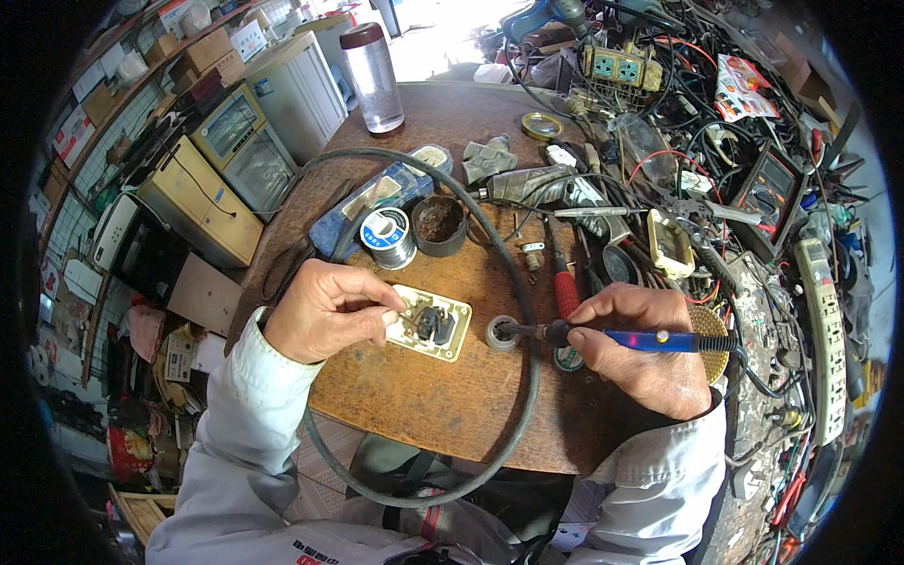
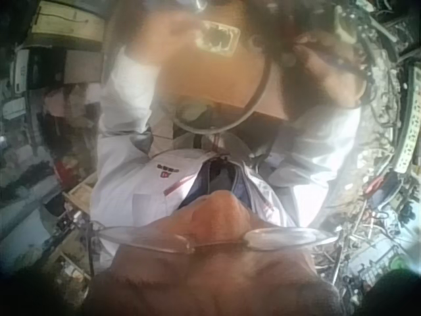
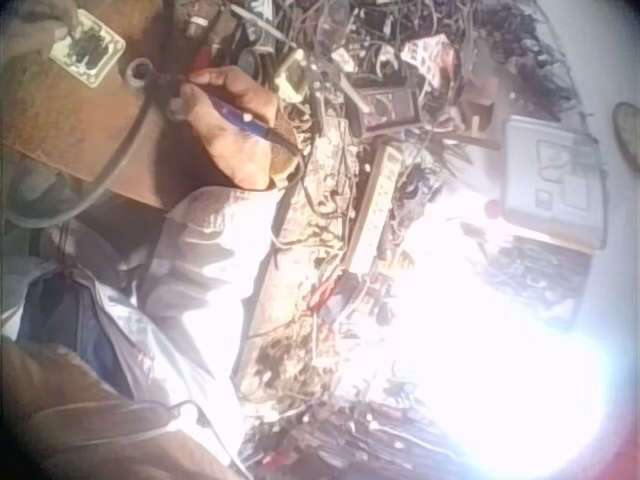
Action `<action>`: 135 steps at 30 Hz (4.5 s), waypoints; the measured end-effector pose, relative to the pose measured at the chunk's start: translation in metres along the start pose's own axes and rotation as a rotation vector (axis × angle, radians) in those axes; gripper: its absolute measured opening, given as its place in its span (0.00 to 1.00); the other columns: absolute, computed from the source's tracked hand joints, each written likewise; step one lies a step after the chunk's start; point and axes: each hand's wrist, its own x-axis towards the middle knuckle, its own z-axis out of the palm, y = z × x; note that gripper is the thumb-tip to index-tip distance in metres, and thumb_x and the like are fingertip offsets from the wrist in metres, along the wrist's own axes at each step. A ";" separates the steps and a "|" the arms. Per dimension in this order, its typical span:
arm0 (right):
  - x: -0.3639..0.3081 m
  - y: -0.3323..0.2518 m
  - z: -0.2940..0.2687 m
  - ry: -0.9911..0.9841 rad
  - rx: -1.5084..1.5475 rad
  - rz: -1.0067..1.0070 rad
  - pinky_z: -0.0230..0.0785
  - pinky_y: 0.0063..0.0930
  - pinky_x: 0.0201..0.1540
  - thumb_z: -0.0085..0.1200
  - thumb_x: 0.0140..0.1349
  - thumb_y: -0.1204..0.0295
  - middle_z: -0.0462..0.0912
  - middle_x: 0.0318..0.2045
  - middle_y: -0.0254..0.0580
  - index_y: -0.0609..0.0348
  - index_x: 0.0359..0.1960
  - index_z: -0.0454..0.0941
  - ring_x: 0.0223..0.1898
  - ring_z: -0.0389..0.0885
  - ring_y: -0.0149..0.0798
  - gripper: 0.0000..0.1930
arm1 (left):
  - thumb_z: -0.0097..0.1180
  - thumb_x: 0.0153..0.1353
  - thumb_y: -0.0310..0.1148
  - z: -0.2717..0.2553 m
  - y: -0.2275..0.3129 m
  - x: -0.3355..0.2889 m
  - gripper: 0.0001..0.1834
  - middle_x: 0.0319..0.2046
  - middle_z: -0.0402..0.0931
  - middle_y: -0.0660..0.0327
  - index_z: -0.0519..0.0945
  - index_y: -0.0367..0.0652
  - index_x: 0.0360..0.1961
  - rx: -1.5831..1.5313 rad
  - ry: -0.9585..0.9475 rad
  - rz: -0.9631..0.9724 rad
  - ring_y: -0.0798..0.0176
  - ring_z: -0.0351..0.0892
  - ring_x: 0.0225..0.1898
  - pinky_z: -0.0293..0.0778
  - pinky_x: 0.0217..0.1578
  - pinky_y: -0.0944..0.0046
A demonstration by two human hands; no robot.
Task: The person solders a small electrical component, likely a switch, using a soldering iron and solder wire. They heat the component's terminals and apply solder to create connections. The person then uses pliers to adjust the component and continues soldering.
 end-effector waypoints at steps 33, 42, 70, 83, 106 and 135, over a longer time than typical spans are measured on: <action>0.000 0.003 0.000 0.012 -0.015 -0.026 0.73 0.20 0.28 0.70 0.60 0.71 0.87 0.25 0.34 0.65 0.39 0.88 0.24 0.81 0.23 0.10 | 0.65 0.69 0.21 0.013 -0.006 0.005 0.04 0.34 0.87 0.57 0.85 0.30 0.42 -0.033 0.029 -0.060 0.69 0.87 0.31 0.83 0.30 0.69; 0.001 0.003 0.000 0.008 -0.017 -0.022 0.72 0.20 0.28 0.70 0.60 0.71 0.87 0.25 0.34 0.66 0.39 0.88 0.25 0.81 0.23 0.11 | 0.65 0.70 0.20 0.012 -0.012 0.005 0.04 0.37 0.87 0.57 0.83 0.31 0.43 -0.006 0.019 -0.039 0.71 0.85 0.30 0.82 0.29 0.70; 0.001 0.001 0.001 0.009 0.020 0.005 0.72 0.20 0.29 0.69 0.60 0.72 0.87 0.26 0.34 0.68 0.39 0.87 0.25 0.81 0.23 0.10 | 0.68 0.66 0.20 0.007 -0.010 0.003 0.06 0.36 0.87 0.62 0.84 0.35 0.41 0.153 -0.031 -0.059 0.75 0.84 0.38 0.80 0.39 0.71; 0.000 0.002 0.000 0.017 -0.018 -0.008 0.72 0.20 0.30 0.70 0.60 0.72 0.87 0.26 0.34 0.67 0.39 0.88 0.26 0.81 0.23 0.11 | 0.68 0.66 0.21 0.000 -0.007 0.002 0.05 0.36 0.86 0.63 0.84 0.34 0.41 0.087 -0.022 -0.061 0.75 0.83 0.35 0.78 0.35 0.72; 0.001 0.002 0.000 0.014 -0.011 0.002 0.72 0.21 0.30 0.70 0.59 0.72 0.87 0.27 0.35 0.68 0.39 0.87 0.27 0.81 0.24 0.11 | 0.67 0.66 0.21 0.003 -0.008 0.003 0.05 0.36 0.87 0.62 0.84 0.34 0.42 0.080 -0.038 -0.063 0.76 0.82 0.33 0.78 0.35 0.71; 0.000 0.003 -0.002 -0.023 -0.005 -0.031 0.73 0.22 0.32 0.71 0.61 0.70 0.87 0.26 0.34 0.66 0.39 0.88 0.28 0.81 0.24 0.11 | 0.66 0.68 0.22 -0.019 0.005 0.015 0.03 0.30 0.85 0.65 0.85 0.36 0.41 0.041 0.230 0.216 0.76 0.81 0.29 0.76 0.31 0.73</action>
